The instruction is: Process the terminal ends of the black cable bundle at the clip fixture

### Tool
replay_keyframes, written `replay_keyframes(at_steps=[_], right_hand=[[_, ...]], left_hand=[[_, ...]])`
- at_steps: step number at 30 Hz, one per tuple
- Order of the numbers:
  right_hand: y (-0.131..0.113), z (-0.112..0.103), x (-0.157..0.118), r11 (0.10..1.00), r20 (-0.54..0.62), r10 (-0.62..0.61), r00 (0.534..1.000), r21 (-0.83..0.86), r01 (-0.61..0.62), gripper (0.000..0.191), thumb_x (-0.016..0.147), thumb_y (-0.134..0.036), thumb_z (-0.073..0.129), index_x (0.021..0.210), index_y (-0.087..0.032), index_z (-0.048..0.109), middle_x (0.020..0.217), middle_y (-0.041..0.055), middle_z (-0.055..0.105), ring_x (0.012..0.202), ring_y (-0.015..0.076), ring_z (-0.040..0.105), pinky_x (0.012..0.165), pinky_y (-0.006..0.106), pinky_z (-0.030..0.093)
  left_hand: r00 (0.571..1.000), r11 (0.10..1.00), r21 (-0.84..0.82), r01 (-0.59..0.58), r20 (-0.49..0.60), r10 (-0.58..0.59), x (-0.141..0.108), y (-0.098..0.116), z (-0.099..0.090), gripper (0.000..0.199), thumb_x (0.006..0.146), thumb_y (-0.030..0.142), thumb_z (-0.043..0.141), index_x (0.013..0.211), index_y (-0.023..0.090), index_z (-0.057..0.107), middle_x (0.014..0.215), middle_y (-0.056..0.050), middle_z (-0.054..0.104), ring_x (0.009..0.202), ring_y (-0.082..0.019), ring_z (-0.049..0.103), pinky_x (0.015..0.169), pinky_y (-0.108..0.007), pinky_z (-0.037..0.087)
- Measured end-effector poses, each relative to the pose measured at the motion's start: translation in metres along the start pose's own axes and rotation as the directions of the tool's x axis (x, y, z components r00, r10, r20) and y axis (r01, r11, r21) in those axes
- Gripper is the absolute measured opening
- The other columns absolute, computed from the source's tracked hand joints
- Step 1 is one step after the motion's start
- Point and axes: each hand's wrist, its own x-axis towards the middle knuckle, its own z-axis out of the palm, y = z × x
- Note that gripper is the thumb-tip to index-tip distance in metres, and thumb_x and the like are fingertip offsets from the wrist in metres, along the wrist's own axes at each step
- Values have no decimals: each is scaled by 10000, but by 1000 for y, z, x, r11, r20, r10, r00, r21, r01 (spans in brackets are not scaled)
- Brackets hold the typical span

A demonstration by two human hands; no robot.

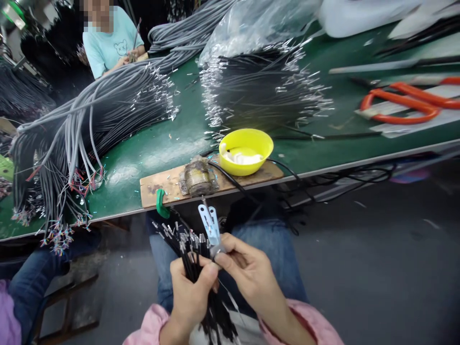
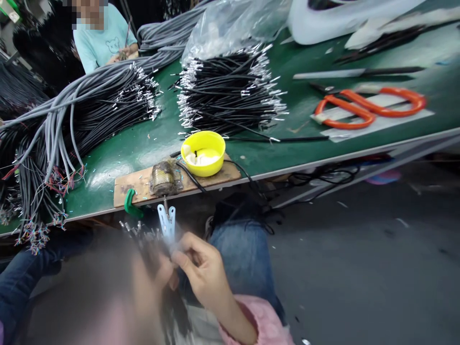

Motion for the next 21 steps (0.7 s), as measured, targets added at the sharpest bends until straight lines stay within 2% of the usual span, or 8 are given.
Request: replay_keyframes(at_steps=[3,6,8,11,13,15,19,21], right_hand=[[3,6,-3,940,-158,-270,950,-256,224,199,798,-102,529,635,-217,520,572,-2,513,519,148,492,463,260,421],[6,5,-4,810,-61,-494,867,-395,434,200,760,-29,540,760,-225,581,628,19,587,591,171,524,560,302,459],[7,2,-4,802,16,-500,866,-368,470,189,774,-42,548,787,-227,584,638,18,600,601,173,540,581,312,466],[8,-3,-3,914,-24,-337,941,-247,321,108,850,-194,535,750,-217,569,620,17,564,562,164,530,530,295,457],[10,-5,-2,968,-32,-197,980,-167,189,198,859,-351,536,737,-203,584,613,19,534,536,158,506,480,274,437],[10,-6,-1,988,27,-90,996,-121,93,257,845,-403,551,708,-192,604,619,26,540,561,162,515,502,270,438],[7,-5,3,979,160,150,976,117,-169,285,804,-417,607,631,-190,614,659,43,583,617,173,547,561,272,448],[5,-1,5,869,264,283,922,336,-363,327,718,-509,665,651,-190,637,620,23,570,563,157,528,520,258,443]], left_hand=[[997,1000,12,-21,-76,22,-2,-1,0,322,665,464,688,630,143,674,467,0,571,436,-122,505,469,-245,454],[994,999,14,-34,-100,35,-1,2,0,327,693,454,662,598,141,652,437,10,545,417,-117,489,455,-240,442],[994,999,12,-37,-107,38,1,6,-1,335,708,450,649,580,141,631,419,18,521,403,-109,471,440,-233,423],[988,998,17,-65,-138,66,4,13,-1,327,692,436,670,552,148,604,424,29,510,399,-94,460,434,-219,403],[985,994,30,-103,-133,106,6,16,-1,355,686,440,673,506,152,569,417,34,496,391,-88,451,432,-216,396],[987,992,42,-120,-99,124,8,18,-2,391,708,440,654,470,156,528,407,37,482,386,-83,440,429,-213,388],[997,996,50,-71,-6,71,13,19,-8,389,704,429,676,473,149,539,385,47,479,365,-70,418,401,-196,351],[995,993,59,-102,0,102,15,18,-12,349,631,428,742,489,140,605,397,36,527,382,-76,452,419,-196,366]])
